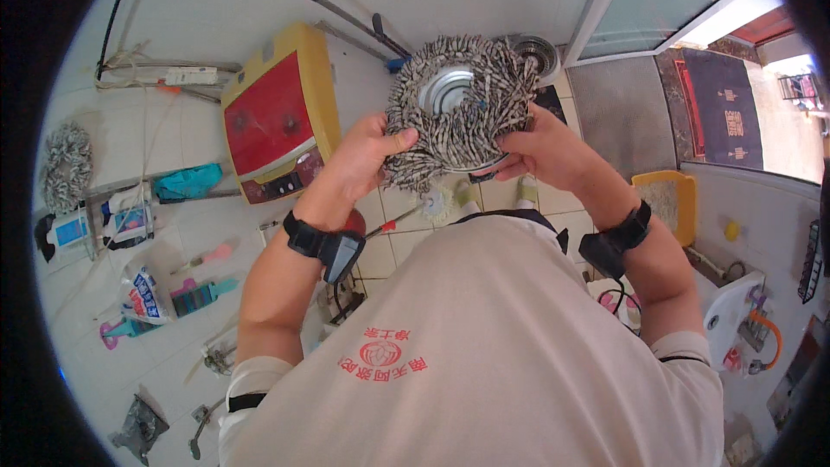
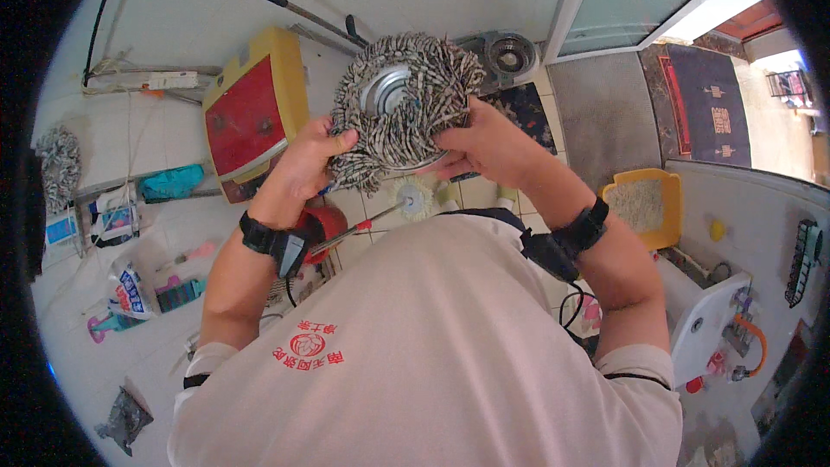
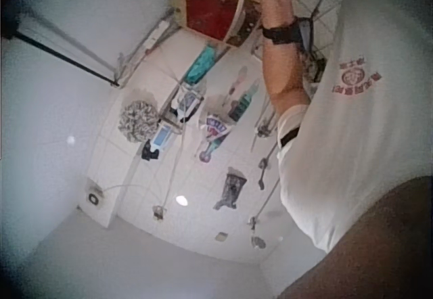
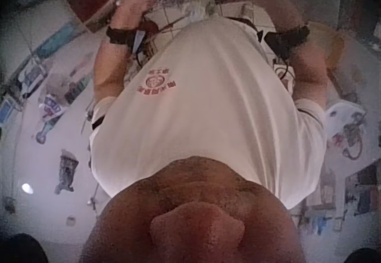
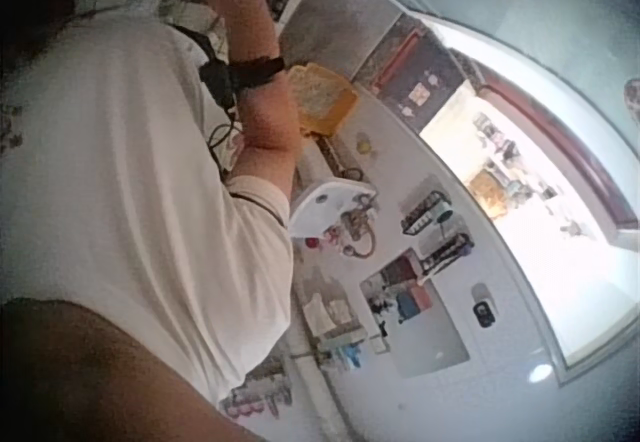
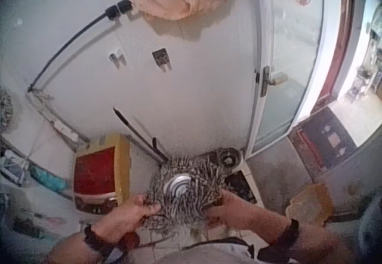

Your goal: The person assembles a spin mop by attaching a striped mop head to a metal base, then securing it to a mop handle. They then attach a white mop head to the same base and handle, and finally use the assembled mop to clean the floor.

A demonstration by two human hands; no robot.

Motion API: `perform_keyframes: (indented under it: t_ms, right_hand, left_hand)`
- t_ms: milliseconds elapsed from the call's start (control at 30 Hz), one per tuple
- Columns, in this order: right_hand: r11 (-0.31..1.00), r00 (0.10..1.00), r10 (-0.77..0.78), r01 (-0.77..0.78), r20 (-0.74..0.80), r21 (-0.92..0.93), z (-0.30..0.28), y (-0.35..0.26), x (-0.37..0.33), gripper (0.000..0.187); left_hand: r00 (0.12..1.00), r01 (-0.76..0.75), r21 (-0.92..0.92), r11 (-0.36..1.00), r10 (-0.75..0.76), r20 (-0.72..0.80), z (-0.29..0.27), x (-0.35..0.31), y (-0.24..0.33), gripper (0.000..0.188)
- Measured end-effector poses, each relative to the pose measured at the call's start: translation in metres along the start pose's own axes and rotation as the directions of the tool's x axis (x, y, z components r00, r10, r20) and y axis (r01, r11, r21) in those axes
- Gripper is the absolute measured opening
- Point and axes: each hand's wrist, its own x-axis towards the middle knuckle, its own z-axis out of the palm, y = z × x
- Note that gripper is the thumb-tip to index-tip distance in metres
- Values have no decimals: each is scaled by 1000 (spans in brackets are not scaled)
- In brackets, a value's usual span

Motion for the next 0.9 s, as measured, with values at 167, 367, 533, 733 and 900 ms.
perform_keyframes:
  t_ms: [167,367,533,733,900]
  right_hand:
    - [984,989,-118,105,83,145,4,8,-5,60]
    - [966,962,-257,253,-91,-53,36,27,-3,59]
    - [990,943,-129,141,-307,17,53,27,-8,44]
    - [982,939,-107,151,-327,115,45,23,-7,38]
    - [981,936,-97,148,-339,128,43,28,-4,33]
  left_hand:
    - [994,19,-17,1000,-21,-110,10,-7,3,39]
    - [991,49,-39,998,-53,-119,20,-10,6,40]
    - [1000,10,-137,990,-12,-11,19,-1,0,37]
    - [999,49,-102,994,-49,2,24,7,-7,39]
    - [999,-5,-83,996,2,-37,34,6,-10,36]
